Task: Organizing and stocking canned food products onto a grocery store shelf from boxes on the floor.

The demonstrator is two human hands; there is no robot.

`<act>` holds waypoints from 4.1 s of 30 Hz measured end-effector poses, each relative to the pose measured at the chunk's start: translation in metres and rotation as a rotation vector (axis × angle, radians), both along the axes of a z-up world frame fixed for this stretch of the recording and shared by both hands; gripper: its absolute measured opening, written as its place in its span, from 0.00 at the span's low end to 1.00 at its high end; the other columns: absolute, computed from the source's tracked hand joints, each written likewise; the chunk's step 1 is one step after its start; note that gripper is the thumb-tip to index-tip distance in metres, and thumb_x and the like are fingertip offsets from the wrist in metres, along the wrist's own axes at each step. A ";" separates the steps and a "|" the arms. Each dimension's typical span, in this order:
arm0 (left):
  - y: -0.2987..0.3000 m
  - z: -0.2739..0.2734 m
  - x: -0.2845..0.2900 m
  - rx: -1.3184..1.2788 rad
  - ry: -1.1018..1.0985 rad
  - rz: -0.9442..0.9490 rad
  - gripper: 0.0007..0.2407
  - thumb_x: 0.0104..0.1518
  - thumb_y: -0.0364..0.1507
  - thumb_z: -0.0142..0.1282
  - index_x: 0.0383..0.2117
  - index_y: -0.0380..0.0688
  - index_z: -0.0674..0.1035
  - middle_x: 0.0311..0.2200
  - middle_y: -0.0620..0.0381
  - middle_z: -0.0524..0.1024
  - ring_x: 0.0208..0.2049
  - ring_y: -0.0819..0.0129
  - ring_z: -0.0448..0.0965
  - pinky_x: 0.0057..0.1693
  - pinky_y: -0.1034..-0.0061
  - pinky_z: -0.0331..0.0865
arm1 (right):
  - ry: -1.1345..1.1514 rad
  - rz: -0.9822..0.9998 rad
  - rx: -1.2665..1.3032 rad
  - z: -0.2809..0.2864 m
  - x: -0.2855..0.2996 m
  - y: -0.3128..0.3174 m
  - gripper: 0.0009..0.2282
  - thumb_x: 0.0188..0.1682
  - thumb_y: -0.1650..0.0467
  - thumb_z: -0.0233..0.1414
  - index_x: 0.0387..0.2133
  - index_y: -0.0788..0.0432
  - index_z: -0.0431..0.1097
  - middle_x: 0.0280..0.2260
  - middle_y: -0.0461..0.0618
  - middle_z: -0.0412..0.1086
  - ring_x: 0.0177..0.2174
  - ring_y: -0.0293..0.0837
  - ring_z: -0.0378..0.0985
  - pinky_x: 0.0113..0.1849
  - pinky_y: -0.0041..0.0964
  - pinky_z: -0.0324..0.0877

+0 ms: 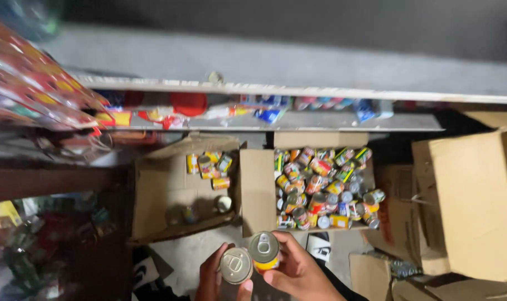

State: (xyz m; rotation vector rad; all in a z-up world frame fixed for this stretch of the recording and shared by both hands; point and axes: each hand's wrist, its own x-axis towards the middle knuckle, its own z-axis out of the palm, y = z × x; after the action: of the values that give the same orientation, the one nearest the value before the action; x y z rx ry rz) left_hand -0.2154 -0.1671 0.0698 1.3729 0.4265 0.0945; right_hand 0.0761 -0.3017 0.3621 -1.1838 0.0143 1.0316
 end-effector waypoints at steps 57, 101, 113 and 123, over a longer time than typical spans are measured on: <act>0.179 0.644 0.507 1.394 -0.728 0.744 0.31 0.50 0.36 0.63 0.58 0.27 0.67 0.39 0.41 0.78 0.37 0.49 0.78 0.45 0.59 0.67 | -2.008 -0.623 -0.432 0.517 0.476 0.292 0.20 0.41 0.55 0.62 0.40 0.54 0.77 0.38 0.51 0.78 0.40 0.50 0.80 0.43 0.43 0.73; 0.173 0.645 0.503 1.354 -0.700 0.705 0.32 0.50 0.36 0.60 0.60 0.26 0.64 0.43 0.40 0.76 0.40 0.47 0.76 0.45 0.58 0.64 | -1.871 -0.515 -0.749 0.509 0.546 0.347 0.17 0.47 0.54 0.55 0.42 0.50 0.76 0.43 0.50 0.76 0.48 0.51 0.75 0.49 0.50 0.67; 0.176 0.648 0.504 1.357 -0.665 0.712 0.33 0.54 0.37 0.60 0.61 0.26 0.63 0.46 0.39 0.77 0.41 0.47 0.76 0.47 0.57 0.64 | -2.062 -0.544 -0.680 0.506 0.544 0.317 0.17 0.53 0.56 0.55 0.49 0.50 0.75 0.49 0.51 0.76 0.53 0.52 0.75 0.54 0.48 0.68; 0.175 0.657 0.482 0.971 -0.782 0.518 0.29 0.55 0.36 0.61 0.61 0.33 0.65 0.52 0.38 0.76 0.53 0.43 0.75 0.57 0.52 0.63 | -1.527 -0.315 -0.052 0.438 0.269 0.186 0.11 0.47 0.73 0.56 0.43 0.62 0.67 0.35 0.47 0.73 0.32 0.37 0.75 0.33 0.37 0.76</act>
State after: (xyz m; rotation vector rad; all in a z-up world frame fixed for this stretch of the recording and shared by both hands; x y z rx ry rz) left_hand 0.2665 0.0083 0.7269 1.9701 0.0295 1.3615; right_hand 0.3455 -0.1153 0.7998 -1.6832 -0.9321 -0.3235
